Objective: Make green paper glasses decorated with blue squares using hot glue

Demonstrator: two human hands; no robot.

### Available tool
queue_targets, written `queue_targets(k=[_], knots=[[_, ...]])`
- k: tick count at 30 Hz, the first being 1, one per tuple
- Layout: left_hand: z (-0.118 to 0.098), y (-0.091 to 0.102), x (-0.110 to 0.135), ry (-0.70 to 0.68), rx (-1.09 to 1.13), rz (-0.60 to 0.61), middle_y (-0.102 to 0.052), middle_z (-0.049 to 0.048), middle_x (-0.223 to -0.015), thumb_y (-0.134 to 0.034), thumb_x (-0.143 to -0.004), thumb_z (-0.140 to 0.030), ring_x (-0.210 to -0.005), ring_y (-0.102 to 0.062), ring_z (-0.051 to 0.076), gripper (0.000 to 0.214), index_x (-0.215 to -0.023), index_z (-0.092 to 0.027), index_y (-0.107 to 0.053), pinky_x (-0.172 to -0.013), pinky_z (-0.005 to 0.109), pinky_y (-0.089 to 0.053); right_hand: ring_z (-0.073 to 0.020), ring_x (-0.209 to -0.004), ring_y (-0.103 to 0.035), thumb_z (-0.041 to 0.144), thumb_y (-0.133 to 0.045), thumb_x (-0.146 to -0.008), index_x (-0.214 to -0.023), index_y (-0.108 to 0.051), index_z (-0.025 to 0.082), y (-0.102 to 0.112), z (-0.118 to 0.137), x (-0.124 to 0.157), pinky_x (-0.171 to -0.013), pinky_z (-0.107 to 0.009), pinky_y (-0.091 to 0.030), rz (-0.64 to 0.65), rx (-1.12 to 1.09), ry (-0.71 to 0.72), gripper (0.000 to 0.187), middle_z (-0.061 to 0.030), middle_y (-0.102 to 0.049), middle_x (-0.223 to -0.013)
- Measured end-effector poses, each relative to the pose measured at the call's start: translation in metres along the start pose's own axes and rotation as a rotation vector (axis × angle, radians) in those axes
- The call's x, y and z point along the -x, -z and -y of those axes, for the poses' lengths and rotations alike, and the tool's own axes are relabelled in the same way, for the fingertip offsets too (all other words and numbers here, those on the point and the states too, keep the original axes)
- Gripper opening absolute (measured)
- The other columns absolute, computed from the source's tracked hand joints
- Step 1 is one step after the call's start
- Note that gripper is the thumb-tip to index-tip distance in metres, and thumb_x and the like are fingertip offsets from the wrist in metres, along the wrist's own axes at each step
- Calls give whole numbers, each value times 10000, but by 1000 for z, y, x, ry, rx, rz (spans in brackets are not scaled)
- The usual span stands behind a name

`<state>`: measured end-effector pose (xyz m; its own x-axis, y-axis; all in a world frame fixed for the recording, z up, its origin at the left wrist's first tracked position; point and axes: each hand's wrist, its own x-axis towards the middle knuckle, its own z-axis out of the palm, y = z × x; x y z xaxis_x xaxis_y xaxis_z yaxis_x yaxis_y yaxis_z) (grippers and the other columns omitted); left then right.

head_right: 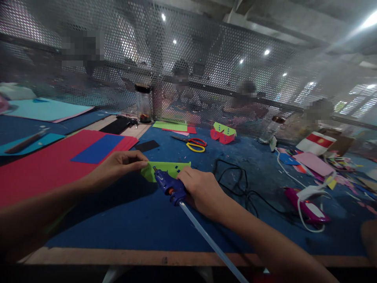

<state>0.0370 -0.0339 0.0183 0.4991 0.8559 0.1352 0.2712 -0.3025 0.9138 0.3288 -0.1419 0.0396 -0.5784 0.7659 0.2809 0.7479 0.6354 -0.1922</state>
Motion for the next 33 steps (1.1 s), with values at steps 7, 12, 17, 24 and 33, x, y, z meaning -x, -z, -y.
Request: queue_targets(k=[7,12,17,24,33], knots=[[-1,0,0,-20,-21,-1,-816,69,-923,-750,-912,-512,-893,-740,240,319,-931,-197,-799,-830,362,-537,-212,-912,-671,216,-554,-1091,-1038,-608,197,-1,0,0,-745,-320,-464,0,6,7,77,-86,-726,-1084],[0,0,0,-3,4,5,-820,72,-935,-761,-904,-515,-906,-748,248,322,-937,-196,-791,-853,377,-551,-209,-909,-671,212,-567,-1086,-1052,-620,195,-2,-1,-1,-748,-318,-462,16,18,-7,65,-82,-730,-1086],[0,0,1,6,-14,11,-813,77,-937,-756,-909,-537,-919,-745,259,349,-947,-191,-788,-867,389,-551,-206,-930,-672,200,-577,-1086,-1059,-622,196,-2,-2,-1,-765,-313,-469,9,13,-8,52,-85,-734,-1111],[1,1,0,-14,-13,4,-795,62,-893,-772,-891,-570,-875,-724,244,380,-933,-193,-794,-817,356,-533,-210,-909,-680,243,-585,-1096,-1067,-629,194,-3,-3,0,-745,-317,-467,7,21,-9,72,-95,-738,-1113],[0,1,0,-12,-5,-9,-810,62,-911,-766,-894,-544,-881,-730,240,347,-935,-201,-796,-832,370,-540,-226,-946,-688,223,-554,-1096,-1093,-628,190,-1,-1,0,-767,-334,-486,3,3,3,81,-106,-739,-1131]])
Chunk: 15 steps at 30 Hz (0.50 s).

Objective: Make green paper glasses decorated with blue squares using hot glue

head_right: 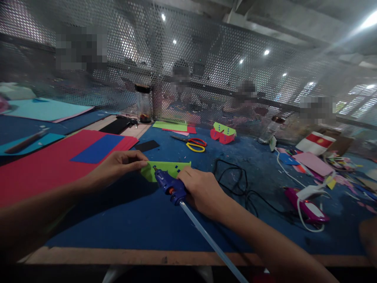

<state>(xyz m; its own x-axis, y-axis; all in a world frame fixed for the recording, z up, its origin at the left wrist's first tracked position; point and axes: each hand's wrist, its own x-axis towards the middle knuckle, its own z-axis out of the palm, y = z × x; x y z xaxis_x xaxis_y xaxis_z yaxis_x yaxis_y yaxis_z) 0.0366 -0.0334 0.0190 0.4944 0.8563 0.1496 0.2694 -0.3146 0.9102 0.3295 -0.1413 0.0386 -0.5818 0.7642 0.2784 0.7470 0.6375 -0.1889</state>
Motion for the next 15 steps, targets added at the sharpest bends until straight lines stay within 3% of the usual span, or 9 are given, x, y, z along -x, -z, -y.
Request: queue_targets(k=[11,15], knots=[[0,0,1,8,-3,13,-801,59,-890,-759,-889,-561,-878,-724,241,353,-927,-212,-792,-819,367,-545,-205,-884,-669,241,-573,-1091,-1045,-619,201,-2,-1,0,-735,-309,-474,-6,4,-7,77,-88,-740,-1085],[1,1,-1,-9,12,-5,-784,55,-871,-772,-883,-537,-841,-701,221,331,-900,-207,-801,-803,351,-532,-230,-975,-697,202,-591,-1067,-1114,-640,203,-1,1,1,-811,-321,-524,15,-2,-18,68,-100,-743,-1127]])
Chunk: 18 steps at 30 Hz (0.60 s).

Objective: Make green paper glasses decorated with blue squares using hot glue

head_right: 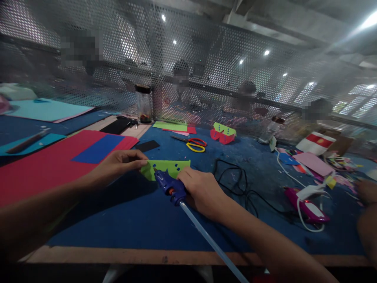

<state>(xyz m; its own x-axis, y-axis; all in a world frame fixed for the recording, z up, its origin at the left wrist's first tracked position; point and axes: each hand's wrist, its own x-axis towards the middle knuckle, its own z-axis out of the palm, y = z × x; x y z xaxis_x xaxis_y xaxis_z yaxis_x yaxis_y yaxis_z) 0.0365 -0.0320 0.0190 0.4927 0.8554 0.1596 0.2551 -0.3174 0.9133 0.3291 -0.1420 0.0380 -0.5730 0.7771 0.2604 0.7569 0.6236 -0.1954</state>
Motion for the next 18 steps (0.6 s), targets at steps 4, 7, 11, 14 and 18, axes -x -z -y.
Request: queue_targets(k=[4,7,11,14,18], knots=[[1,1,-2,-11,34,-29,-744,45,-808,-796,-863,-510,-782,-659,206,311,-857,-198,-798,-770,349,-518,-239,-1025,-705,190,-618,-1049,-1144,-654,208,1,1,1,-855,-316,-536,13,-1,-8,103,-102,-746,-1123],[2,1,-2,-4,38,-40,-732,36,-789,-805,-850,-501,-769,-654,201,298,-848,-204,-796,-759,345,-512,-239,-1021,-701,189,-597,-1056,-1135,-648,202,0,1,1,-854,-320,-531,15,-6,-11,95,-103,-745,-1122],[2,0,-2,3,49,-36,-725,24,-783,-807,-851,-494,-761,-646,187,284,-852,-211,-794,-750,332,-503,-233,-977,-696,187,-580,-1052,-1073,-628,196,0,0,1,-807,-319,-506,25,-4,-18,54,-98,-739,-1095],[1,0,-1,8,65,-28,-730,28,-792,-807,-855,-486,-770,-649,186,283,-853,-204,-794,-757,329,-506,-238,-967,-692,166,-567,-1039,-1058,-619,191,-1,0,1,-793,-326,-487,40,7,-19,60,-100,-736,-1083],[0,0,-1,10,62,-26,-726,26,-786,-811,-852,-483,-767,-647,182,288,-847,-196,-794,-758,323,-507,-230,-947,-683,147,-567,-1022,-1035,-605,194,-2,0,0,-778,-319,-464,50,14,-27,62,-96,-733,-1076]])
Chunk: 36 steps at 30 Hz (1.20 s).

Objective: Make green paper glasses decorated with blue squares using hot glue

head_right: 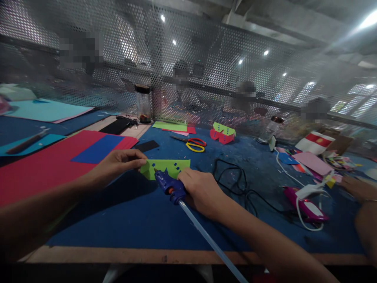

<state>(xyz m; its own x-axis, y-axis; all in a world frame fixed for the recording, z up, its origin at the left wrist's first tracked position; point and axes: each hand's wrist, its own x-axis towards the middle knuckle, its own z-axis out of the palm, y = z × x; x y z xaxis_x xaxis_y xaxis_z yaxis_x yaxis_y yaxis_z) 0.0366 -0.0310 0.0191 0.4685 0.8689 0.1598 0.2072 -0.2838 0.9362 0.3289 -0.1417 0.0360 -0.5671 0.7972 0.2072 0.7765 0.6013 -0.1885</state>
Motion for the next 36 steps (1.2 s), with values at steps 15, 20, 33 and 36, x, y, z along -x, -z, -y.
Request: queue_targets(k=[15,20,33,36], knots=[[3,0,-1,-12,8,-3,-731,29,-779,-827,-837,-503,-760,-651,184,313,-847,-192,-795,-744,317,-513,-238,-1029,-683,159,-600,-1022,-1099,-636,200,2,1,0,-824,-305,-468,36,-10,-38,94,-98,-742,-1120],[2,1,-1,-9,10,5,-729,26,-784,-824,-843,-496,-762,-648,182,306,-850,-192,-797,-753,320,-509,-250,-1019,-693,146,-590,-1010,-1094,-640,187,1,1,-1,-808,-322,-463,53,10,-46,105,-109,-752,-1137],[2,1,-1,-8,-6,5,-728,23,-789,-809,-853,-487,-772,-647,178,292,-856,-196,-799,-758,318,-493,-243,-984,-697,130,-586,-995,-1062,-615,191,0,2,-2,-752,-325,-408,61,83,-49,96,-96,-758,-1106],[1,1,-1,-17,-15,8,-731,27,-787,-810,-851,-489,-772,-651,185,290,-848,-199,-798,-758,326,-497,-230,-966,-690,126,-592,-991,-1038,-599,199,0,2,-2,-746,-318,-400,62,96,-51,88,-90,-759,-1093]])
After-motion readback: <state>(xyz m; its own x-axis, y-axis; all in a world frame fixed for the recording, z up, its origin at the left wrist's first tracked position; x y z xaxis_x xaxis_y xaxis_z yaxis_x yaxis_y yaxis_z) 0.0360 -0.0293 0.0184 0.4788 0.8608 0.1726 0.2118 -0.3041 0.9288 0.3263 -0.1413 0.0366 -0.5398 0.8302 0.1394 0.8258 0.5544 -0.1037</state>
